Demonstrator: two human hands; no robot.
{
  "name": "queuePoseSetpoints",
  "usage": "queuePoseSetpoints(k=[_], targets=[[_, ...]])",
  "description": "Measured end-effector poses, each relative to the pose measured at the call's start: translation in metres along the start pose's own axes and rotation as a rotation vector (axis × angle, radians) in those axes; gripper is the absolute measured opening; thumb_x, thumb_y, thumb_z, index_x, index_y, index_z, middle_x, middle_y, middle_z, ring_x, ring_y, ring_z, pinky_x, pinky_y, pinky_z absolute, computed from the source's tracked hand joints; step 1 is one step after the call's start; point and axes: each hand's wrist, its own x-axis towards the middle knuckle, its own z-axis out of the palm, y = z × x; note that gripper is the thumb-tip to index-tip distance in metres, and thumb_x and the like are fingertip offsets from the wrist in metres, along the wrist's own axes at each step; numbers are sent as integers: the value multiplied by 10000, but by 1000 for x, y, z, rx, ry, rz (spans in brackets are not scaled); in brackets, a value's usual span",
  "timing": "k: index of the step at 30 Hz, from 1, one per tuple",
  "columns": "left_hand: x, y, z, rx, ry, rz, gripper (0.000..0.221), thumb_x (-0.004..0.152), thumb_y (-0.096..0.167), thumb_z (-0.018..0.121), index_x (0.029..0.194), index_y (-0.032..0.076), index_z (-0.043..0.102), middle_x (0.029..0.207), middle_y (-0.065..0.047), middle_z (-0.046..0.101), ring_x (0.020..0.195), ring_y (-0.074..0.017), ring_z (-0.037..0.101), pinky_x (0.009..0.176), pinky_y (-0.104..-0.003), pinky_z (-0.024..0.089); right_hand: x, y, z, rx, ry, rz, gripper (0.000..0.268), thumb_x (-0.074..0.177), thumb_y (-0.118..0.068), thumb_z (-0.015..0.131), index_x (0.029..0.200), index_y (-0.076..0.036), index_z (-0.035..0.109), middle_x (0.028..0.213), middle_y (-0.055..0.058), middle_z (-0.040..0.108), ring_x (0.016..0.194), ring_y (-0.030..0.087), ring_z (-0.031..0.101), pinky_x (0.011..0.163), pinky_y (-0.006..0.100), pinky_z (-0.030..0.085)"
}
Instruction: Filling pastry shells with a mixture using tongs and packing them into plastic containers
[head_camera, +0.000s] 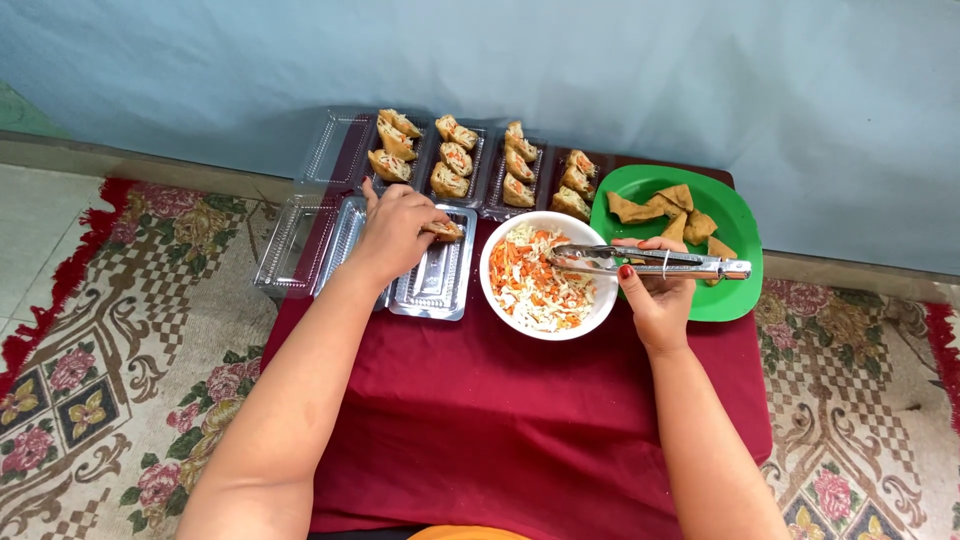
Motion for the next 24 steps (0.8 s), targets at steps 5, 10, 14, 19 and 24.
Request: queuePoseSetpoints(k=[5, 10, 14, 19, 24], targets=[[0, 5, -7, 23, 1, 6, 284, 809, 168, 819, 1064, 286, 780, 1088, 45, 740, 1235, -223, 559, 1194, -726, 41, 1, -4, 3, 8, 5, 3, 350, 987, -104, 701, 1181, -41, 416, 1189, 269, 690, 1112, 237, 690, 883, 257, 563], [-2, 11, -16, 11, -16, -1, 404, 806, 156, 820, 1190, 265, 753, 1143, 22, 735, 1255, -248, 559, 1174, -748, 2, 1, -4, 3, 11, 9, 1, 350, 984, -89, 703, 1176, -32, 417, 1182, 275, 691, 1105, 246, 695, 866, 260, 572], [-4, 15, -21, 0, -29, 4, 434, 815, 124, 809, 1226, 247, 741, 1201, -23, 724, 1279, -288, 566, 1160, -771, 10, 1, -6, 3, 6, 8, 4, 348, 985, -94, 706, 1175, -36, 420, 1183, 269, 691, 1103, 238, 694, 871, 257, 569], [-23, 29, -35, 41, -40, -60, 432, 874, 138, 770, 1286, 257, 714, 1248, -40, 692, 1294, -271, 572, 1176, -745, 60, 1, -3, 1, 8, 8, 0, 345, 982, -85, 708, 1170, -34, 423, 1178, 275, 690, 1090, 240, 697, 877, 273, 569], [-84, 66, -28, 113, 175, -91, 324, 826, 256, 798, 1146, 230, 755, 1237, -73, 664, 1258, -318, 571, 1123, -757, 111, 0, -4, 1, -9, 12, 12, 351, 981, -99, 716, 1174, -34, 431, 1169, 270, 694, 1064, 223, 700, 883, 275, 563]])
